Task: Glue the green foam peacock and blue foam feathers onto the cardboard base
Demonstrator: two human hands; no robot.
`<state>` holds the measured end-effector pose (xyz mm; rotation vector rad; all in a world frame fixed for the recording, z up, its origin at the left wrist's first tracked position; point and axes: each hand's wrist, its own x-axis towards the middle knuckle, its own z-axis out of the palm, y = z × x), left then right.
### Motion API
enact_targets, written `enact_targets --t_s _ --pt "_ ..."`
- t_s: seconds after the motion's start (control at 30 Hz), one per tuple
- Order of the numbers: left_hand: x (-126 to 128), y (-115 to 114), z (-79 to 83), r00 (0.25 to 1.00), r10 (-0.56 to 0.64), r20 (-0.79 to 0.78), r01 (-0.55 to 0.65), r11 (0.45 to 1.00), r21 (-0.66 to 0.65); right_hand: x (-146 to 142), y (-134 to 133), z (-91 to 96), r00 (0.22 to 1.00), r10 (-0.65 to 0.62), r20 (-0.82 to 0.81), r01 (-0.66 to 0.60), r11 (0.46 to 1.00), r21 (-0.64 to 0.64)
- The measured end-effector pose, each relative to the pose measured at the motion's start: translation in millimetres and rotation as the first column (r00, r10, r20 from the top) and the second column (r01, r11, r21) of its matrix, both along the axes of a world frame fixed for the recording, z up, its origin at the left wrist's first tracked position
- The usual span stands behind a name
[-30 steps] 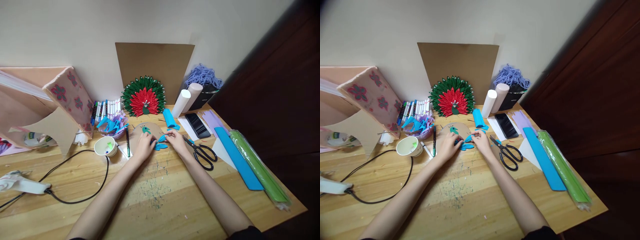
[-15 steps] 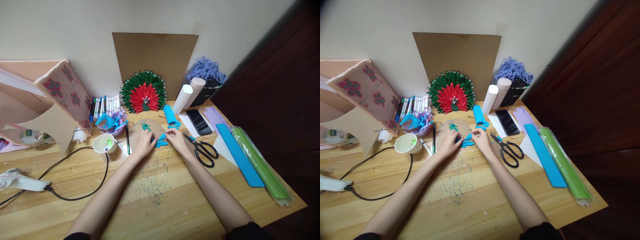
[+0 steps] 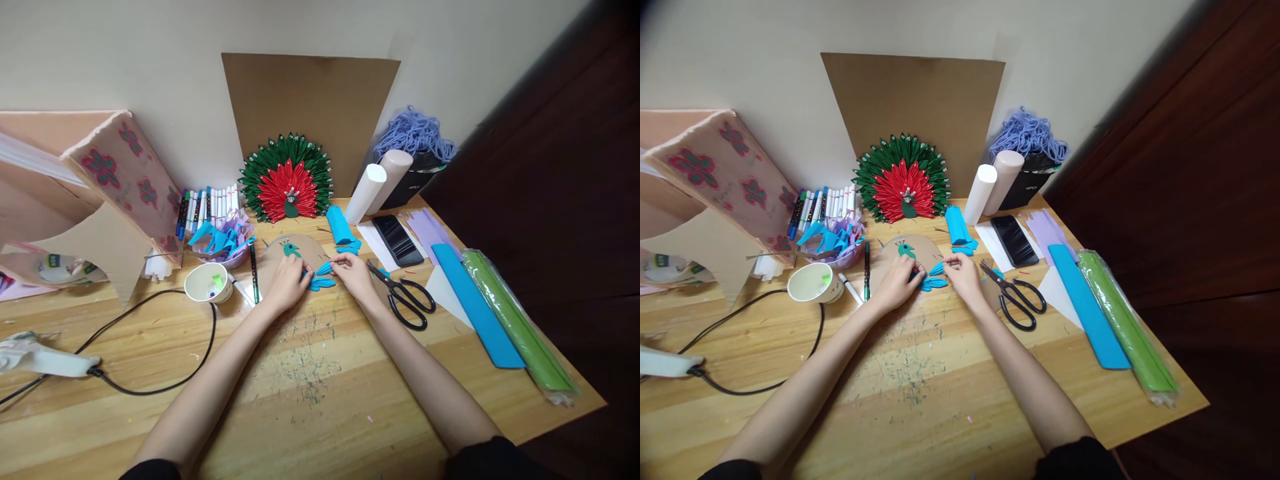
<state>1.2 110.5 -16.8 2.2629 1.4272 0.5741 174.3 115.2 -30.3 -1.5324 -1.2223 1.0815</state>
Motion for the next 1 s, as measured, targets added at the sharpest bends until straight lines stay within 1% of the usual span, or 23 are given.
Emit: enact_targets --t_s 0.43,0.67,1.0 --pt "-0.9 0.5 -0.6 1.0 0.004 0.015 -0.003 1.0 -0.02 -3.3 -2.3 -0.1 0.995 0.053 0.08 -0.052 0.999 -0.009" --pt "-1.0 -0.6 -0.6 1.0 0.008 0.021 -0.008 1.0 -0.001 -4.2 -2.8 -1.2 0.989 0.069 0.128 -0.069 0.998 -0.01" --pt "0.0 -1.6 -0.4 0.999 0.015 0.039 -0.016 1.0 0.013 -1.7 -4.6 7.8 0.977 0.126 0.172 -0.129 0.992 0.005"
